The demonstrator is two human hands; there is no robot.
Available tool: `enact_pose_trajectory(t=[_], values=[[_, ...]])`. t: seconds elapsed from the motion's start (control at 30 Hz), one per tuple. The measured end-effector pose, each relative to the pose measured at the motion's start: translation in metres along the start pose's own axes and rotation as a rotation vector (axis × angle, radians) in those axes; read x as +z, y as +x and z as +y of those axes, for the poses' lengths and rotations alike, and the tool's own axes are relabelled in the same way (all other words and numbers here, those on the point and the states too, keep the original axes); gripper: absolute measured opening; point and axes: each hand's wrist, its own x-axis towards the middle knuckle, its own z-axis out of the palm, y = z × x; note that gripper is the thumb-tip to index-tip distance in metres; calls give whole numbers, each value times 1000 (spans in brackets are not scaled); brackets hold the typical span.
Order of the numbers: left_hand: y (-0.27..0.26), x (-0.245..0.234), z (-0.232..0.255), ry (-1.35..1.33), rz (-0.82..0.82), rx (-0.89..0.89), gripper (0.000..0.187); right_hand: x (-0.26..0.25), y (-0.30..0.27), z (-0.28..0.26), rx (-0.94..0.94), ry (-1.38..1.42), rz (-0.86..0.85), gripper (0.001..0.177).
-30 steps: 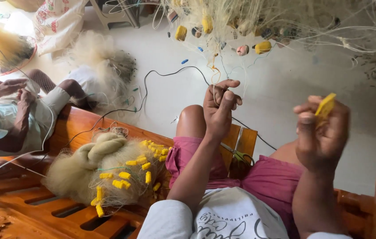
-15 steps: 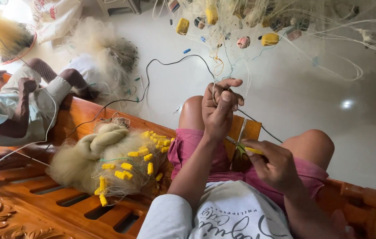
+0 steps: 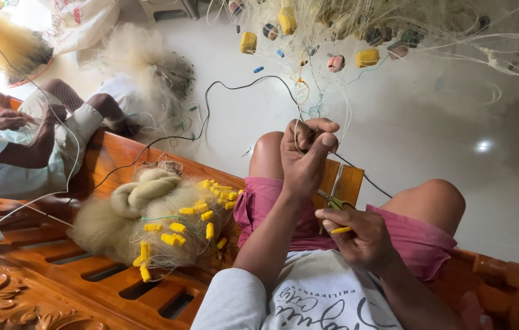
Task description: A person is repairing a fishing net using scissors and a netting needle to weave and tie knots.
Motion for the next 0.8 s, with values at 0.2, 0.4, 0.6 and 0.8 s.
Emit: enact_pose_trajectory(t=[0.2, 0.4, 0.6, 0.8], values=[[8, 10, 5, 29, 3, 53, 38, -12, 6, 20, -153, 189, -94, 21], [12, 32, 13, 302, -79, 124, 45, -31, 30, -12, -262, 144, -104, 22], [24, 44, 6, 207, 54, 43, 44, -66, 57, -7, -488, -157, -66, 35], [46, 57, 15, -107, 341, -207, 42, -91, 119, 5, -358, -578, 95, 47]])
